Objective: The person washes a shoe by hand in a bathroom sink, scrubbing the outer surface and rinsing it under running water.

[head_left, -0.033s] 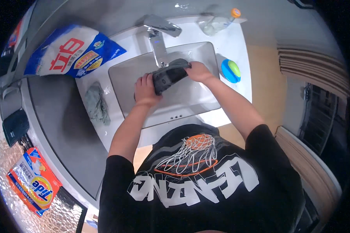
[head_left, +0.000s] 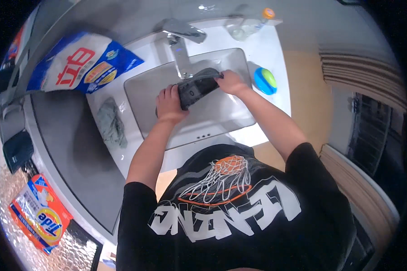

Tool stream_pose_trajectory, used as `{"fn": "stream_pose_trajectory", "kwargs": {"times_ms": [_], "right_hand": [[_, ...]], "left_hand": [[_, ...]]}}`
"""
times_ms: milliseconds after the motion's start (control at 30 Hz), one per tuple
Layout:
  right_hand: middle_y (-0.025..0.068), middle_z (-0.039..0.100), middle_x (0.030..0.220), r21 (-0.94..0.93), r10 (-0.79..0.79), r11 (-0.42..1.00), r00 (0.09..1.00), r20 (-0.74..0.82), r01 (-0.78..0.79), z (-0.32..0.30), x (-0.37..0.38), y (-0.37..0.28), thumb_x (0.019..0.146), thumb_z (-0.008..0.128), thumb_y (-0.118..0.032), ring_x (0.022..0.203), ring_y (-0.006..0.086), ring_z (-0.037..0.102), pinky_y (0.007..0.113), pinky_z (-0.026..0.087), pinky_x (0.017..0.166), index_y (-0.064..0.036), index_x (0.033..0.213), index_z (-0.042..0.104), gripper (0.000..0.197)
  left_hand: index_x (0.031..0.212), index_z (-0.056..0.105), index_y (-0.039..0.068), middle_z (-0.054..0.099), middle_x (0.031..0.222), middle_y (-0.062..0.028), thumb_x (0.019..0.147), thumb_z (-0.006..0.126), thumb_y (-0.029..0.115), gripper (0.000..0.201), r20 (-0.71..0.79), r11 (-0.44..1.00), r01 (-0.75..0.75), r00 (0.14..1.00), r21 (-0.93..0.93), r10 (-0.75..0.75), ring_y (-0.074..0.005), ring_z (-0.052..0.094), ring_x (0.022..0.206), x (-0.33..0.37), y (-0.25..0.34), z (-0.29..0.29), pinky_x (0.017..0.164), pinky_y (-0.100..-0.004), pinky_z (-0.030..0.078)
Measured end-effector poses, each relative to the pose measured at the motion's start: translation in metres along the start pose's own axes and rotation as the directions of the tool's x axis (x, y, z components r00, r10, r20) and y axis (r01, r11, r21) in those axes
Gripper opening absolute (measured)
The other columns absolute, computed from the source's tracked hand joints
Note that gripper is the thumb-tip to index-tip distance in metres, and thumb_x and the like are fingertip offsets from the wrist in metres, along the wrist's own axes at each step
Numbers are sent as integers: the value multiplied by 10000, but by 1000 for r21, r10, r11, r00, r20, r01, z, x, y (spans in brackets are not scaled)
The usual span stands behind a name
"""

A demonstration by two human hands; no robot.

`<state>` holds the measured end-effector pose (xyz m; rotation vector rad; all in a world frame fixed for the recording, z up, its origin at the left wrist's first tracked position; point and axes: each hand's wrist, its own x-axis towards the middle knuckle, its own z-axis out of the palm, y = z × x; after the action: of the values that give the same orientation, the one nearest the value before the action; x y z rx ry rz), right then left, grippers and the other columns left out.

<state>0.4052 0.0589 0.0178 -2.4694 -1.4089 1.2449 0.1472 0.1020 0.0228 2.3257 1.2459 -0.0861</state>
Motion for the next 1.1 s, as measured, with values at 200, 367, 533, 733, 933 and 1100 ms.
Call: {"fn": "stream_pose_trajectory", "kwargs": {"times_ms": [200, 367, 533, 733, 933, 1100], "right_hand": [[270, 597, 1174, 31, -7, 999, 988, -157, 12, -4, -21, -17, 923, 540, -374, 1082, 411, 592, 421, 455, 990, 29, 1041, 693, 448], [283, 628, 1115, 45, -16, 999, 999, 37, 14, -15, -37, -23, 909, 564, -341, 1060, 393, 615, 405, 492, 931, 25, 1043, 693, 411], [259, 668, 1032, 170, 55, 985, 991, -119, -34, -6, -43, -18, 881, 604, -350, 1033, 388, 631, 407, 494, 918, 21, 1013, 692, 403], [241, 689, 937, 472, -40, 879, 998, -49, 59, 13, -43, -8, 846, 619, -382, 955, 349, 661, 391, 505, 853, 70, 966, 674, 471], [256, 651, 1136, 502, 30, 863, 997, 66, -59, -12, -66, 2, 819, 630, -583, 1069, 324, 638, 370, 494, 898, 101, 1172, 601, 770], [238, 546, 1348, 534, -77, 844, 971, 225, -57, 6, -58, 15, 830, 370, -816, 1238, 343, 534, 403, 385, 1047, 34, 1325, 535, 997]], "left_hand": [[1369, 392, 81, 460, 1367, -130, 546, 826, 293, 955, 26, 1000, 23, 999, 14, -23, -344, 413, 1275, -16, 7, -12, 1083, -463, 334], [1345, 401, 54, 492, 1342, -151, 523, 836, 306, 963, -38, 999, -15, 999, 28, 17, -374, 440, 1250, -34, 4, -16, 1072, -469, 353], [1361, 402, 100, 487, 1344, -128, 538, 822, 301, 945, 57, 999, 31, 998, 15, -32, -344, 453, 1234, -29, 15, -17, 1042, -504, 363], [1340, 417, 78, 527, 1307, -154, 507, 853, 283, 963, 145, 996, 72, 986, 54, -79, -352, 464, 1216, -35, 12, -43, 1011, -492, 405], [1309, 444, 10, 595, 1184, -237, 523, 870, 312, 944, 446, 973, 168, 891, -157, -82, -398, 572, 1105, -26, 31, -67, 975, -389, 465], [1302, 448, -28, 631, 1112, -205, 553, 873, 342, 937, 612, 931, 279, 786, -235, -81, -347, 633, 1018, -19, 14, -67, 904, -373, 500]]}}
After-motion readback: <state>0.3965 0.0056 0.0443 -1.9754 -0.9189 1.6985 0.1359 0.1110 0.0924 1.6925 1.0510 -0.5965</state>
